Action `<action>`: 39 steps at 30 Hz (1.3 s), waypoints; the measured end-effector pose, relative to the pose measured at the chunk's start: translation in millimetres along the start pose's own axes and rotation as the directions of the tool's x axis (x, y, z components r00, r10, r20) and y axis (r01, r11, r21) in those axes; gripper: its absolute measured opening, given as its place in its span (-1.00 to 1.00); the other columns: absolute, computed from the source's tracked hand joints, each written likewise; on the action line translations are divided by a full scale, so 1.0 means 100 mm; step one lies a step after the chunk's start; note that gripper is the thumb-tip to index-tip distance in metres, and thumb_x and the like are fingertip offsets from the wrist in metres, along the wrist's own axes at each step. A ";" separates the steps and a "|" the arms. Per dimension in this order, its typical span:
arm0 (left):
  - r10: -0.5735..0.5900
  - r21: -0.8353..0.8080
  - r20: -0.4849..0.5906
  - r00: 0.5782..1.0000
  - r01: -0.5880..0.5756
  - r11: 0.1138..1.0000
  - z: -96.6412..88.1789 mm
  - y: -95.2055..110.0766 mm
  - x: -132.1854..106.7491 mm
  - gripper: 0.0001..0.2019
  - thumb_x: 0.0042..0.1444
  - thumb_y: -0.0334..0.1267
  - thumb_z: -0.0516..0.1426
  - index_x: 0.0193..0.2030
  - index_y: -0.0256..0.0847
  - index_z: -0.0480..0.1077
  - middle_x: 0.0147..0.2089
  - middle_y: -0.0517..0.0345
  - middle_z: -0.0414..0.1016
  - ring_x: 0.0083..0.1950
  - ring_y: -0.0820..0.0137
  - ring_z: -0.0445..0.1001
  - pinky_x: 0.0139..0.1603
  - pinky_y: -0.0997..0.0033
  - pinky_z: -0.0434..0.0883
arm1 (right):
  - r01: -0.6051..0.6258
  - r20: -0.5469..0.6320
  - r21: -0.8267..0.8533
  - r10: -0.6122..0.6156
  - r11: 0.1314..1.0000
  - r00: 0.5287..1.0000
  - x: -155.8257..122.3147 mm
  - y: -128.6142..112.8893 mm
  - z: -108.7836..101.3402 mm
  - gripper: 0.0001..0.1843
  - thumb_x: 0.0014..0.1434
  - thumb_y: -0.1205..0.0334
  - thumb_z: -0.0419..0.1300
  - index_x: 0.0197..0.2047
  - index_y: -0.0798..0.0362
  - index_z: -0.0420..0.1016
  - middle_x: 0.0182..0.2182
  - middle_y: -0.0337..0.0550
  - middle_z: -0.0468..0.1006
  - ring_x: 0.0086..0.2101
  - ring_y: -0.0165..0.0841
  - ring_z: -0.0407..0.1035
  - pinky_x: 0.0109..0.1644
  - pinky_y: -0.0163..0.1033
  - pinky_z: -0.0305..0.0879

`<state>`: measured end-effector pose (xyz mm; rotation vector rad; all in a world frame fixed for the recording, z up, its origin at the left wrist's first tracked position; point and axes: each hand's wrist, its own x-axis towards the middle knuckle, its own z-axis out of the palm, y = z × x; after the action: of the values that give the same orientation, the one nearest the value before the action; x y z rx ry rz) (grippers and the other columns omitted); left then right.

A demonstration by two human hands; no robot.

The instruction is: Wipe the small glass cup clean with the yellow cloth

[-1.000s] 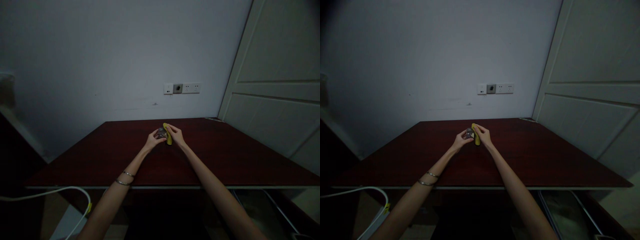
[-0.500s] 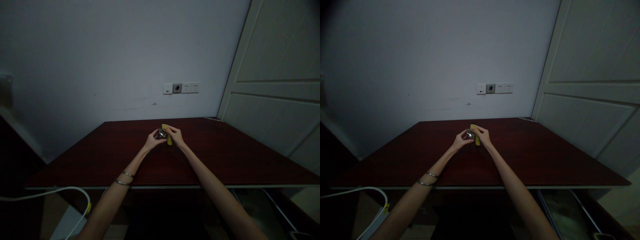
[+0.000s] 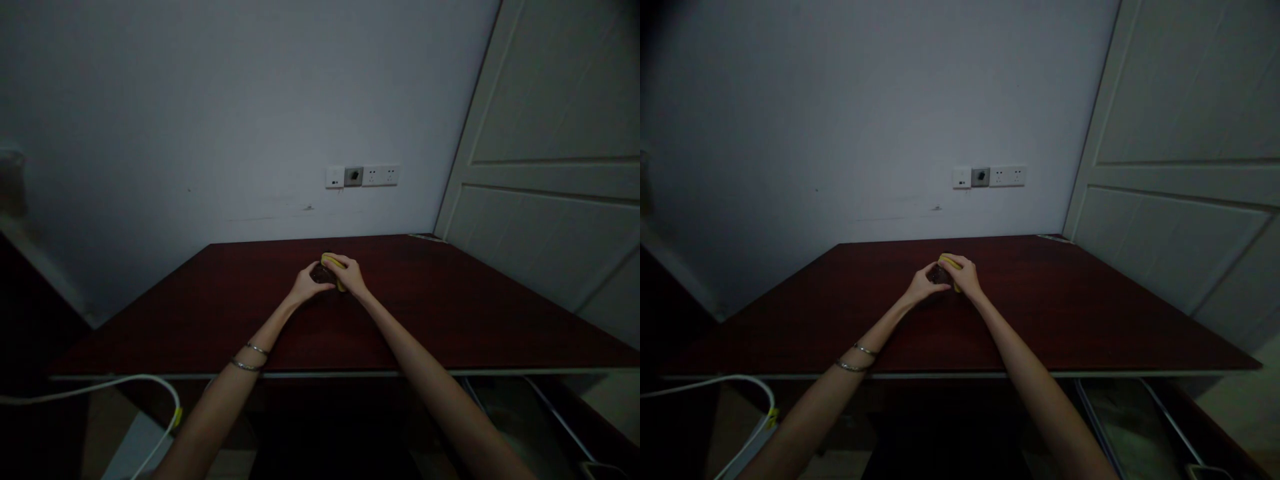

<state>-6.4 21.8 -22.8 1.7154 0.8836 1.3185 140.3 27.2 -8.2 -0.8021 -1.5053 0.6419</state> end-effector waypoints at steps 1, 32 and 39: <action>-0.006 0.014 0.024 1.000 0.005 1.000 0.01 0.01 -0.01 -0.29 -0.44 -0.32 0.36 -0.01 -0.27 0.34 -0.08 -0.02 0.46 -0.04 0.21 0.40 0.05 0.18 0.28 | -0.054 -0.014 0.007 0.054 0.999 0.998 0.01 0.02 0.00 -0.63 -0.05 0.00 0.21 -0.21 0.03 0.54 -0.20 -0.12 0.56 -0.15 -0.25 0.41 0.01 -0.12 0.28; 0.049 0.120 0.028 0.998 -0.052 0.991 0.06 -0.02 -0.01 -0.31 -0.33 -0.26 0.34 0.04 -0.31 0.31 -0.05 -0.05 0.45 -0.05 0.23 0.41 0.00 0.25 0.32 | 0.195 0.065 -0.137 -0.188 0.971 0.980 -0.04 0.00 0.00 -0.73 0.03 0.09 0.19 -0.21 -0.02 0.54 -0.18 -0.11 0.48 -0.13 -0.30 0.35 0.02 -0.16 0.24; 0.036 0.132 0.038 0.999 -0.040 0.990 0.05 -0.03 -0.02 -0.26 -0.37 -0.24 0.35 0.05 -0.30 0.29 -0.06 -0.05 0.45 -0.06 0.24 0.42 0.00 0.26 0.32 | -0.027 0.016 0.037 0.027 0.999 1.000 0.02 0.09 0.01 -0.69 0.02 0.06 0.17 -0.22 0.05 0.54 -0.22 -0.09 0.54 -0.16 -0.28 0.39 -0.01 -0.14 0.27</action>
<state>-1.9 20.9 -27.0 1.8609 0.9411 1.2745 140.4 34.4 -13.8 -0.7917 -1.4949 0.6962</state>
